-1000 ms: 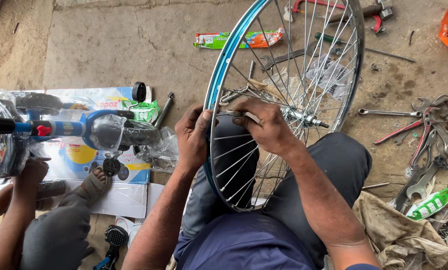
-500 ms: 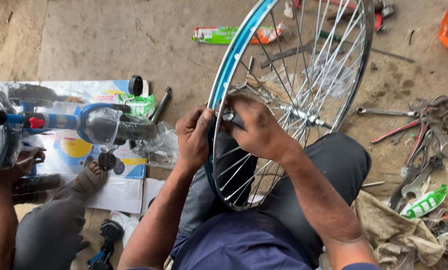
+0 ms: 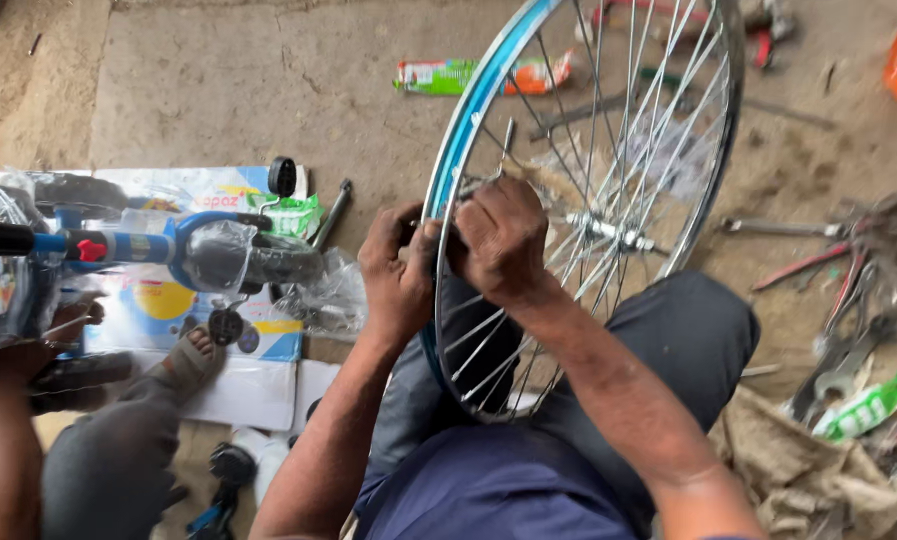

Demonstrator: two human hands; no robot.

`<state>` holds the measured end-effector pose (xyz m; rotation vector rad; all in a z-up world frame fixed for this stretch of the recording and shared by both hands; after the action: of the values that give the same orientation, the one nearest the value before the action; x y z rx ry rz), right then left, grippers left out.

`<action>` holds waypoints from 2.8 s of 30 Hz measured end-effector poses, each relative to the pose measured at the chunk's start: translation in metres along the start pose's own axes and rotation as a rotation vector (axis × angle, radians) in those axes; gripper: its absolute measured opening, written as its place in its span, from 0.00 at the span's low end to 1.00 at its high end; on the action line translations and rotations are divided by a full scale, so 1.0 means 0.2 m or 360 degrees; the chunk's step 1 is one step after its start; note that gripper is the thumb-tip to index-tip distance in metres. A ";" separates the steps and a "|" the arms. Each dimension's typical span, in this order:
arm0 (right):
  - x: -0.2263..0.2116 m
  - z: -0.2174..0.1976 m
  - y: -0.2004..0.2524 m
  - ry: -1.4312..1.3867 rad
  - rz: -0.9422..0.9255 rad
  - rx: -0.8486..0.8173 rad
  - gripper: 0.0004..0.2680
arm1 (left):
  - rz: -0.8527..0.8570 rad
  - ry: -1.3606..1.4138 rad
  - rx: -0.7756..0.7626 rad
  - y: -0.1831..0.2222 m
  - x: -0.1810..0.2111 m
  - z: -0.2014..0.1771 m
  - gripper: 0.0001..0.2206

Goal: The person threads spokes into a bicycle wheel rim and hub by hand, and uses a screwdriver to tighten the spoke nipples through the rim holes.

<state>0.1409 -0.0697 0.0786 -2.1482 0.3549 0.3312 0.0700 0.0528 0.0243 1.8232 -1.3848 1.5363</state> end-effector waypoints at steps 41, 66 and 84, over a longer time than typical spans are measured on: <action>0.18 -0.12 0.31 0.0086 0.0285 0.0031 0.08 | 0.0342 0.0252 0.0144 0.14 0.22 0.03 0.07; 0.46 0.04 0.52 -0.1653 0.0800 -0.0065 0.11 | 0.0308 0.0295 -0.0195 0.40 0.04 0.12 0.09; 0.58 -0.06 0.62 -0.1263 0.1032 0.0363 0.10 | 0.0300 0.0219 -0.0093 0.42 0.09 0.12 0.10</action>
<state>0.2024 -0.1632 -0.0492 -1.4715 0.5727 1.3785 0.0097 -0.0113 0.0080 1.5585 -1.5541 1.6604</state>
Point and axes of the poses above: each hand's wrist, its own y-axis away from the middle knuckle, its own z-axis out of the palm, x = y × z, the point moved 9 cm from there along -y, towards the middle knuckle, and after that the axes turned 9 degrees about -x, right-handed, at the moved point
